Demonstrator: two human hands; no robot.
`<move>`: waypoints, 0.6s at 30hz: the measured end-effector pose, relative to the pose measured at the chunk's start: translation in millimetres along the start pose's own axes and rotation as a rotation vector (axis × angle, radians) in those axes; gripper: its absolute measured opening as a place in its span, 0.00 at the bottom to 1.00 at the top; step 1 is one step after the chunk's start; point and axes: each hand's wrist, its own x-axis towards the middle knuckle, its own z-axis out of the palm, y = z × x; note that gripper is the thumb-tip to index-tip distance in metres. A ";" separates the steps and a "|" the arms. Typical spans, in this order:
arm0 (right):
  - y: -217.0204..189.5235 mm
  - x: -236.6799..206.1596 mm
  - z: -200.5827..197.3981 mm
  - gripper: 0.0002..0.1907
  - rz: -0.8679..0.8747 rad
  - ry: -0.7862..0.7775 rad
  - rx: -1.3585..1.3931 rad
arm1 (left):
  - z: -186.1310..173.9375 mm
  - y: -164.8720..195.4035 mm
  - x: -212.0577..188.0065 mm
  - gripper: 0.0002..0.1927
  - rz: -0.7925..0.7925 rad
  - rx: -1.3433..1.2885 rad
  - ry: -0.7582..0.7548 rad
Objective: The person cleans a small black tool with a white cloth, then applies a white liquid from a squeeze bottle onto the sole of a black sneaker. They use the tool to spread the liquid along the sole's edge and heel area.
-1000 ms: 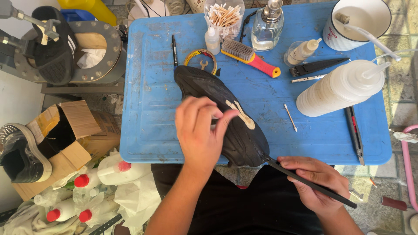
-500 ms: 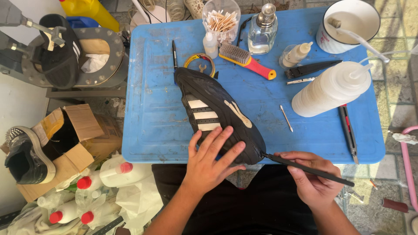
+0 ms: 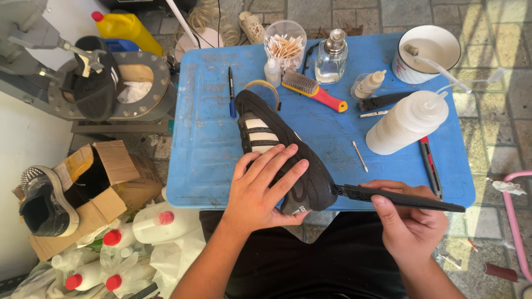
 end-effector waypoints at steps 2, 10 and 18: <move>-16.1 -0.7 3.6 0.07 0.010 0.034 0.002 | -13.1 9.8 6.5 0.43 -0.005 -0.016 -0.006; -60.9 -7.4 16.6 0.06 0.000 0.026 -0.072 | -49.6 31.2 18.9 0.45 -0.037 -0.059 -0.022; -67.8 -8.0 20.1 0.06 -0.032 0.086 -0.150 | -48.3 38.0 18.3 0.44 -0.030 -0.088 0.018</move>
